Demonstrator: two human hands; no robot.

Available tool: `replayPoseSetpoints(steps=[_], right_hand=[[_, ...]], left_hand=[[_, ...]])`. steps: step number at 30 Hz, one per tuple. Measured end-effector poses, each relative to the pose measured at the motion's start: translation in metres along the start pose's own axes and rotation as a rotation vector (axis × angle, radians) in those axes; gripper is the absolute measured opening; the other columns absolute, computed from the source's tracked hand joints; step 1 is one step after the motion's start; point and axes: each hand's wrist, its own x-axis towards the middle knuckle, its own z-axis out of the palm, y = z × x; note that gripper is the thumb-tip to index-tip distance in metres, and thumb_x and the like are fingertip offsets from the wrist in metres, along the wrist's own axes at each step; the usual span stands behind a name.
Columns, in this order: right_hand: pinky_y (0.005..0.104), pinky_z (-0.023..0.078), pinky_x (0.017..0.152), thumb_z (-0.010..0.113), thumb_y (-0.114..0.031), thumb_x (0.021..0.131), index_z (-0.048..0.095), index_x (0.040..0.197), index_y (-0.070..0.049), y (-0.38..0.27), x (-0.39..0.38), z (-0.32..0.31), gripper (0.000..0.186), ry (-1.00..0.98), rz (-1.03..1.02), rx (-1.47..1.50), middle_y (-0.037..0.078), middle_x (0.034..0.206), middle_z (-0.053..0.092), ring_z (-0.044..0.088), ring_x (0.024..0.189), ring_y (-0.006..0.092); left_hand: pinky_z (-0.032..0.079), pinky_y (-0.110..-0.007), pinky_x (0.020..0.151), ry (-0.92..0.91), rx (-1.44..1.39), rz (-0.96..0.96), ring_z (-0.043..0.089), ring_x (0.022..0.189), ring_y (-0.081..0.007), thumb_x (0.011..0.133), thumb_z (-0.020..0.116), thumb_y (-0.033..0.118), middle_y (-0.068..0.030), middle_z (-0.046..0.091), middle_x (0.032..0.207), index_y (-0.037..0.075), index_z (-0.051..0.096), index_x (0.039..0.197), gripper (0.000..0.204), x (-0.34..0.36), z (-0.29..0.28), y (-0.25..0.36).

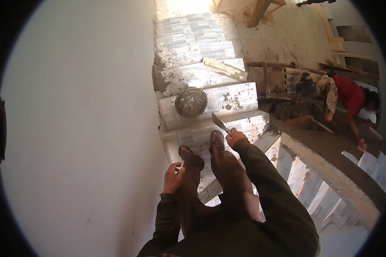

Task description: The person applies mortar to the edge of a marble staircase using a trowel and presses a tile onto the side of a step.

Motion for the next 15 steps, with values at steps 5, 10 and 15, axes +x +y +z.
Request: replayPoseSetpoints(steps=[5,10,15], right_hand=[[0.0489,0.046,0.068,0.051,-0.025,0.08,0.045,0.105,-0.006,-0.006,0.083,0.057,0.032,0.129,-0.155,-0.039,0.022,0.081,0.06,0.059,0.077,0.0397],[0.0436,0.047,0.075,0.041,-0.02,0.084,0.042,0.125,-0.007,0.014,0.205,0.121,0.043,-0.023,-0.174,-0.441,0.02,0.104,0.056,0.057,0.092,0.0328],[0.0432,0.048,0.075,0.046,-0.019,0.081,0.045,0.116,-0.004,-0.031,0.235,0.105,0.038,0.055,-0.261,-0.263,0.022,0.106,0.055,0.06,0.09,0.0333]], left_hand=[[0.044,-0.039,0.081,-0.065,0.086,0.07,0.056,0.094,-0.0337,0.081,0.057,0.02,-0.0174,0.058,0.1,0.003,0.056,0.105,0.03,0.055,0.016,-0.035],[0.046,-0.038,0.076,0.05,0.031,0.203,0.058,0.086,-0.0316,0.081,0.058,0.019,-0.0181,0.06,0.097,0.0,0.057,0.102,0.029,0.106,0.026,-0.076],[0.046,-0.037,0.073,0.028,0.035,0.095,0.058,0.079,-0.0279,0.08,0.06,0.016,-0.0156,0.06,0.092,-0.001,0.055,0.105,0.031,0.133,0.022,-0.072]])
